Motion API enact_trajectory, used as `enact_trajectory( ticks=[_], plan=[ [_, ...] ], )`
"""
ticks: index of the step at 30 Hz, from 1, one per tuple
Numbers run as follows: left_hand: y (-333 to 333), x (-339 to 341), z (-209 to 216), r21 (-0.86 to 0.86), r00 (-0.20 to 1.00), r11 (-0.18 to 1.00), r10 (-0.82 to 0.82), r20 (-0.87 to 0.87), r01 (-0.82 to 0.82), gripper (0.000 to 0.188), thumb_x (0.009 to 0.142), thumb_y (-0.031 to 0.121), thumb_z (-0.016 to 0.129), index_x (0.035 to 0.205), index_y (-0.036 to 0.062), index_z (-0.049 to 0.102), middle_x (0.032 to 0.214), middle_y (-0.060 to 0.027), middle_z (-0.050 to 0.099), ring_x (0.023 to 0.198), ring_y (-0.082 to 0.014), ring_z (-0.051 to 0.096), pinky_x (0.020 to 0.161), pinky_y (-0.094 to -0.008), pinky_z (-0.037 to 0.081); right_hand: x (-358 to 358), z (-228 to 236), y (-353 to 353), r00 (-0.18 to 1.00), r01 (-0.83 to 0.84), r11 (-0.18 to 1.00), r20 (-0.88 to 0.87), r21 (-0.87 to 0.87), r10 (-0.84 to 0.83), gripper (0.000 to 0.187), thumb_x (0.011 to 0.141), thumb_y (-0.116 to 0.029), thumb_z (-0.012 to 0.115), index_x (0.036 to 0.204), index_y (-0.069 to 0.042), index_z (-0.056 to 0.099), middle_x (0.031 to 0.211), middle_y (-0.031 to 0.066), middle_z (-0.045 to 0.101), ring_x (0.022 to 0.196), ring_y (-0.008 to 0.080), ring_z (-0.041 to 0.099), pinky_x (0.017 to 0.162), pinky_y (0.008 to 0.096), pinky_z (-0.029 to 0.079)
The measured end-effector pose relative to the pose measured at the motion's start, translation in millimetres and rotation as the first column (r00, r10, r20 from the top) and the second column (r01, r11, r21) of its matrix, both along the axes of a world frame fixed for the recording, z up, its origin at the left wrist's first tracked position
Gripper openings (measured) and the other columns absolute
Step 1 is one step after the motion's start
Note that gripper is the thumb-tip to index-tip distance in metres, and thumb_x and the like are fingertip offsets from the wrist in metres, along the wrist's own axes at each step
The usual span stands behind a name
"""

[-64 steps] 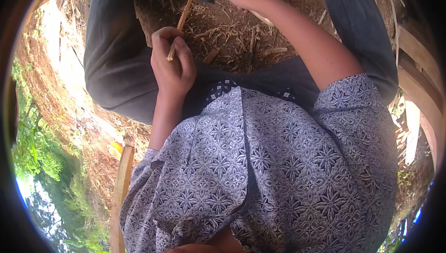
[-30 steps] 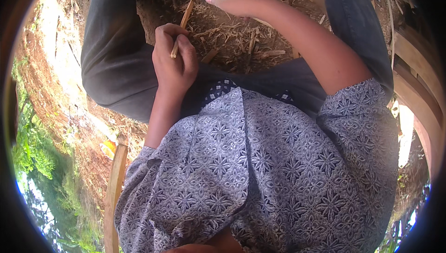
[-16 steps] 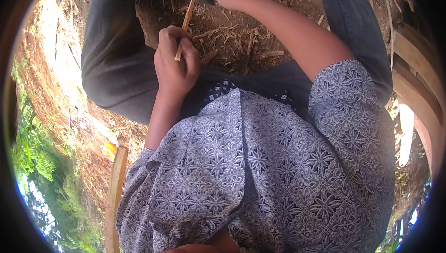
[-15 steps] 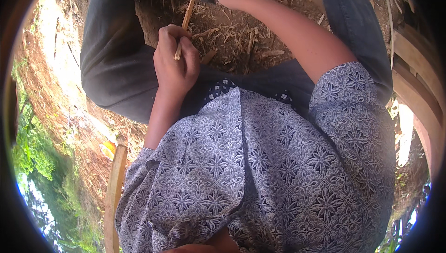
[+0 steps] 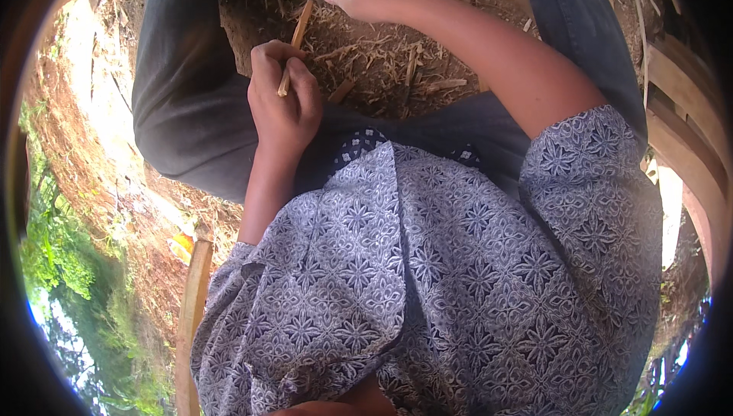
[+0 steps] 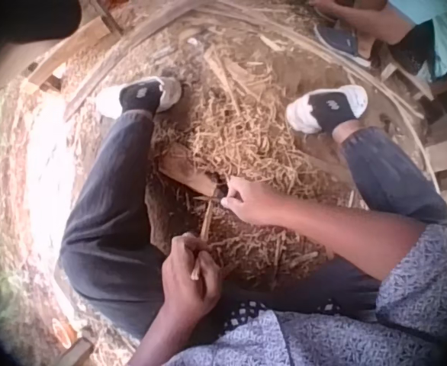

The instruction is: The person sits cross-legged on the ground and uses a knife to shave a thin wooden stick. They hold the stick with their left hand and carefully scrape the surface with the knife in their right hand, producing wood shavings. The person occasionally pauses to inspect the stick before continuing the shaving process.

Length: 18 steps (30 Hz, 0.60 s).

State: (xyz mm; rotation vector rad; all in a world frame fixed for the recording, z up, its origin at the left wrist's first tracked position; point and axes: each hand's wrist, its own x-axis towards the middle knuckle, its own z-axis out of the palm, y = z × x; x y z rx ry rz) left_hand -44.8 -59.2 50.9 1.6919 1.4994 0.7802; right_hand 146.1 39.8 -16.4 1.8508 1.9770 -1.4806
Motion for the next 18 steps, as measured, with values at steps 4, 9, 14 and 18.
enact_trajectory(
  ticks=[4,9,14,18],
  plan=[
    [-1.6,0.0,0.2,0.013,1.0,1.0,-0.007,0.011,0.007,0.008,0.094,0.0,0.054,0.101,-0.0004,0.051,0.083,-0.0136,0.06,0.062,-0.0302,0.061,0.059,-0.0393,0.049,-8.5,-3.1,6.2,0.999,0.036,0.999,0.02,-0.016,-0.035,0.031,0.096,-0.036,0.065,0.102,-0.006,0.066,0.089,0.0216,0.071,0.086,0.0374,0.07,0.077,0.0491,0.053],
    [0.0,3.2,6.2,-0.006,1.0,1.0,-0.018,0.014,0.018,0.007,0.097,0.001,0.051,0.103,-0.0008,0.051,0.083,-0.014,0.059,0.064,-0.0271,0.058,0.063,-0.0366,0.048,0.7,-50.6,15.0,0.992,0.104,0.994,0.076,-0.017,-0.102,0.032,0.096,-0.036,0.065,0.102,-0.004,0.066,0.089,0.0228,0.07,0.085,0.0372,0.069,0.076,0.0485,0.053],
    [-0.2,1.9,3.3,0.01,0.999,0.999,0.031,0.016,-0.031,0.005,0.099,0.003,0.05,0.102,-0.0012,0.05,0.084,-0.0141,0.058,0.066,-0.0256,0.057,0.066,-0.035,0.046,10.0,-38.3,9.1,0.984,0.172,0.985,-0.034,-0.031,-0.173,0.034,0.096,-0.036,0.066,0.1,-0.002,0.066,0.087,0.0224,0.07,0.082,0.0373,0.068,0.073,0.049,0.052],
    [-2.0,0.0,1.6,0.002,0.999,1.0,0.029,0.014,-0.029,0.006,0.1,0.003,0.049,0.103,-0.0017,0.05,0.084,-0.0137,0.057,0.065,-0.0244,0.055,0.064,-0.0349,0.045,-1.9,7.2,-0.8,0.994,0.108,0.98,0.005,-0.165,-0.109,0.036,0.099,-0.045,0.063,0.103,-0.009,0.063,0.068,0.007,0.06,0.063,0.0171,0.061,0.06,0.0378,0.048]
  ],
)
